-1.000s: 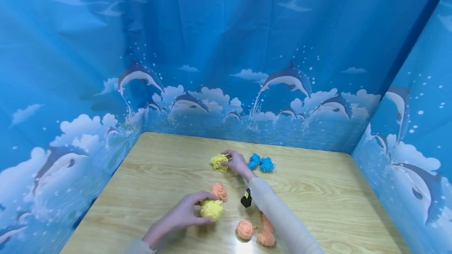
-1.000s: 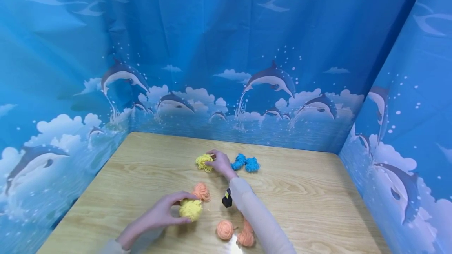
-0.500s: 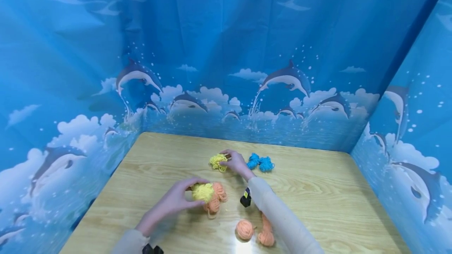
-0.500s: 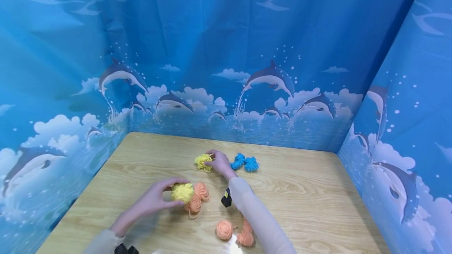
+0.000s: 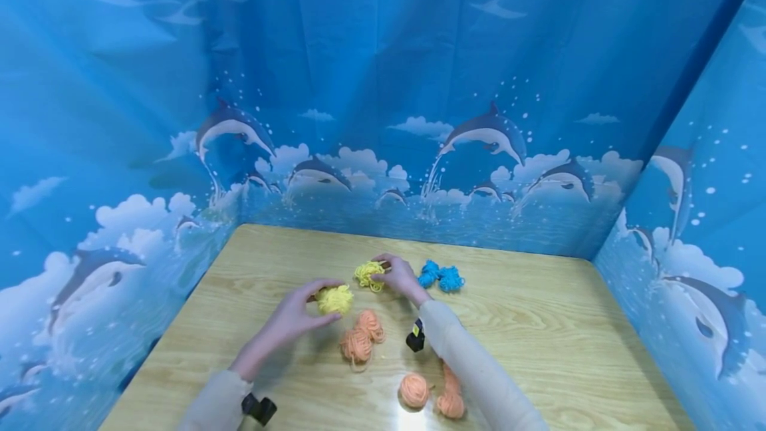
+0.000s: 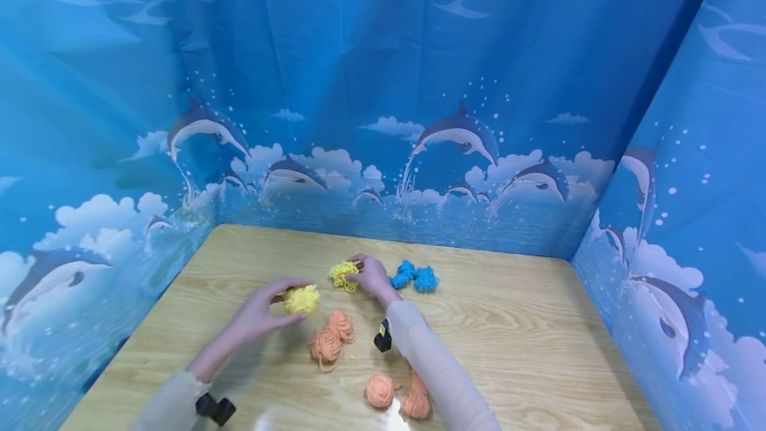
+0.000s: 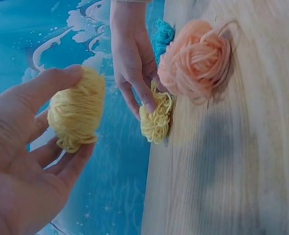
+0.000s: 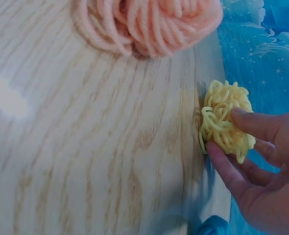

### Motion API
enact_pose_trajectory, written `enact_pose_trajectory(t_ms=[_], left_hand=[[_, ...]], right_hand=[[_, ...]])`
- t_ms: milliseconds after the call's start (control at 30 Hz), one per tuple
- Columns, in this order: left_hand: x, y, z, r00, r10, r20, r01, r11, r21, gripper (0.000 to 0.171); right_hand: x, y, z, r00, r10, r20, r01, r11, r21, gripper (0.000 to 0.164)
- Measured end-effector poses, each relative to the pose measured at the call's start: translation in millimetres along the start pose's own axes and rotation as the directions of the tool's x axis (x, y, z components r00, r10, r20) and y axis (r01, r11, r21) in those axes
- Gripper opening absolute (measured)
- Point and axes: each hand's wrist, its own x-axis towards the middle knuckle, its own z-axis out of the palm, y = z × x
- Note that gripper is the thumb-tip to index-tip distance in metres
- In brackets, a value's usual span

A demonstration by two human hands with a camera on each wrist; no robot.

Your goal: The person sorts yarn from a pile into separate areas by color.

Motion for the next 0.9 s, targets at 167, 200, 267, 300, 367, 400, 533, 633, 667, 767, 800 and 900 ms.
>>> enact_pose_trajectory(t_ms=[167,200,267,300,367,400,533,633,667,767,800,900], left_hand=[[10.9,-3.4,-2.2,0.999,0.015,-0.029,-0.015,1.000,0.003,0.060],[13.4,-4.4,-2.4,0.999,0.025,-0.037,-0.025,1.000,0.006,0.059],[18.5,-6.6,-2.6,0.998,0.045,-0.049,-0.044,0.999,0.015,0.059],[21.0,-8.1,-2.5,0.997,0.052,-0.055,-0.051,0.998,0.020,0.059],[25.9,-11.0,-2.5,0.997,0.049,-0.066,-0.048,0.999,0.017,0.058],[28.3,-12.3,-2.3,0.997,0.042,-0.068,-0.041,0.999,0.008,0.058],[37.5,-18.1,-1.3,0.997,-0.008,-0.071,0.005,0.999,-0.042,0.059],[45.1,-22.9,0.8,0.995,-0.056,-0.077,0.051,0.996,-0.068,0.061],[47.9,-25.3,2.0,0.994,-0.068,-0.082,0.062,0.995,-0.073,0.061],[56.8,-33.0,6.1,0.990,-0.094,-0.104,0.087,0.994,-0.066,0.061],[59.5,-35.8,7.7,0.989,-0.101,-0.112,0.093,0.993,-0.071,0.061],[66.9,-44.4,13.3,0.985,-0.102,-0.139,0.092,0.993,-0.072,0.060]], right_hand=[[0.6,0.1,-0.3,1.000,0.003,0.000,-0.003,1.000,0.001,0.038],[0.7,0.0,-0.4,1.000,0.003,0.000,-0.003,1.000,0.001,0.038],[0.7,-0.1,-0.8,1.000,0.000,0.002,0.000,1.000,0.001,0.039],[0.7,-0.2,-0.8,1.000,-0.001,0.003,0.001,1.000,0.002,0.039],[0.9,-0.5,-0.9,1.000,0.003,0.004,-0.003,1.000,0.004,0.039],[1.0,-0.6,-0.9,1.000,0.003,0.004,-0.003,1.000,0.004,0.039],[1.1,-1.1,-0.3,1.000,0.011,0.000,-0.011,1.000,0.007,0.039],[1.1,-1.2,0.3,1.000,0.020,0.000,-0.020,1.000,0.012,0.038],[1.3,-1.2,0.4,1.000,0.024,0.001,-0.024,1.000,0.015,0.038],[1.8,-0.3,0.2,1.000,0.023,0.003,-0.023,1.000,0.019,0.037],[2.2,0.3,0.1,1.000,0.021,0.004,-0.021,1.000,0.021,0.037],[3.1,1.0,0.0,1.000,0.015,0.006,-0.016,0.999,0.028,0.038]])
